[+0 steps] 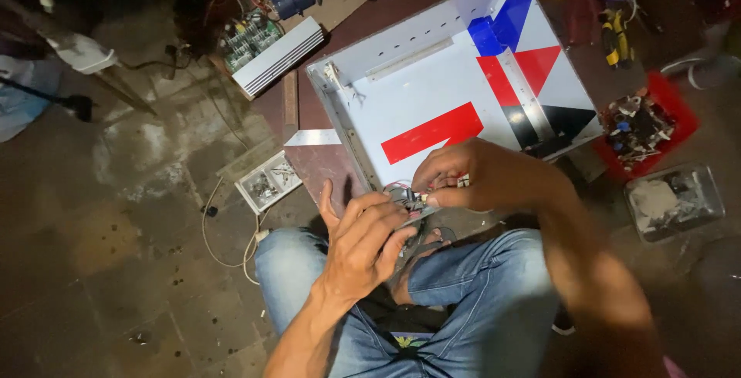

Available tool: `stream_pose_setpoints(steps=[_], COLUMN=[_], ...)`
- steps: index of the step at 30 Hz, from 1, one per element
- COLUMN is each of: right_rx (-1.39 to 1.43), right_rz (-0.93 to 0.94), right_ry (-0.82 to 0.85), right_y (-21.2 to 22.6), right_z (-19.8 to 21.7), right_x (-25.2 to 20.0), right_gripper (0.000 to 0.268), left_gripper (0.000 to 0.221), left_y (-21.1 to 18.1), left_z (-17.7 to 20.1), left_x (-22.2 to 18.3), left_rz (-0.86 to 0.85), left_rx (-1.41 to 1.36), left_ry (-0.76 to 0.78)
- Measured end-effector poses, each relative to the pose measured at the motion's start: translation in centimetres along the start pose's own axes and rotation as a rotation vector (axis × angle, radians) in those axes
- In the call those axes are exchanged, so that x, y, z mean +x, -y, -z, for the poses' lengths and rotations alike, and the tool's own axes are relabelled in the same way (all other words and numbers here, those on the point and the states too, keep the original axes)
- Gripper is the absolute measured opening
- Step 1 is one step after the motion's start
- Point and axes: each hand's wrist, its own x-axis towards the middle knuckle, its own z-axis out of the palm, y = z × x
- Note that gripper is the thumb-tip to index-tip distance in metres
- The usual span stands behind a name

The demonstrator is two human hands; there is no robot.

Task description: Attaching a small electronic component to a metal enclosure using hands and a small tool.

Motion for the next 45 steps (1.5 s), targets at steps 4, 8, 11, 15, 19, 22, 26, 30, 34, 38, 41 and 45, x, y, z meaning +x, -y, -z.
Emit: stream_pose_setpoints(steps=[4, 8, 11, 15, 19, 22, 26, 30, 34, 38, 41, 45], right_rx=[-0.020, -0.037, 0.016, 0.023, -0.050, -0.078, -0.101, -0.093, -0.082, -0.095, -0.088, -0.002], right_rz=[0.046, -0.152, 0.076, 0.219, 0.267, 0.264, 0.272, 0.287, 0.284, 0.316, 0.304, 0.248], right_ry=[-0.008, 0.030, 0.025, 0.048, 0.015, -0.008, -0.011, 0.051, 0.094, 0.133, 0.136, 0.154], right_y=[-0.5, -1.0, -1.5, -2.2, -1.8, -1.6, -2.4, -2.7, -3.0, -2.6, -2.5, -2.4], right_z=[0.4, 0.5, 0.5, 0.3, -0.3, -0.5, -0.5, -0.2, 0.0, 0.1, 0.0, -0.1], right_x=[0.4, 0.7, 0.5, 0.6, 0.4, 0.4, 0.5, 0.6, 0.7, 0.7, 0.7, 0.6], right_gripper=[0.019, 0.020, 0.013, 0.014, 0.011, 0.011, 0.011, 0.014, 0.016, 0.020, 0.021, 0.019], left_gripper=[0.024, 0.033, 0.034, 0.030, 0.027, 0.015, 0.013, 0.016, 0.018, 0.023, 0.023, 0.024], left_y=[-0.1, 1.8, 2.1, 2.3, 1.9, 1.9, 2.0, 2.4, 2.0, 2.4, 2.5, 2.7], left_z=[0.5, 0.1, -0.1, 0.5, 1.2, 1.2, 1.1, 1.6, 2.6, 2.2, 1.8, 1.3], left_x=[1.3, 0.0, 0.4, 1.1, 1.8, 1.8, 1.4, 1.3, 2.0, 1.7, 1.3, 0.8], left_rz=[-0.036, -0.138, -0.143, -0.094, -0.021, 0.005, -0.038, -0.083, -0.075, -0.121, -0.164, -0.139], left_rx=[-0.097, 0.067, 0.018, 0.053, -0.009, -0.005, -0.120, -0.058, -0.056, -0.023, 0.022, 0.009], left_ry=[-0.047, 0.013, -0.020, 0.028, 0.073, 0.073, 0.153, 0.165, 0.176, 0.166, 0.115, 0.060])
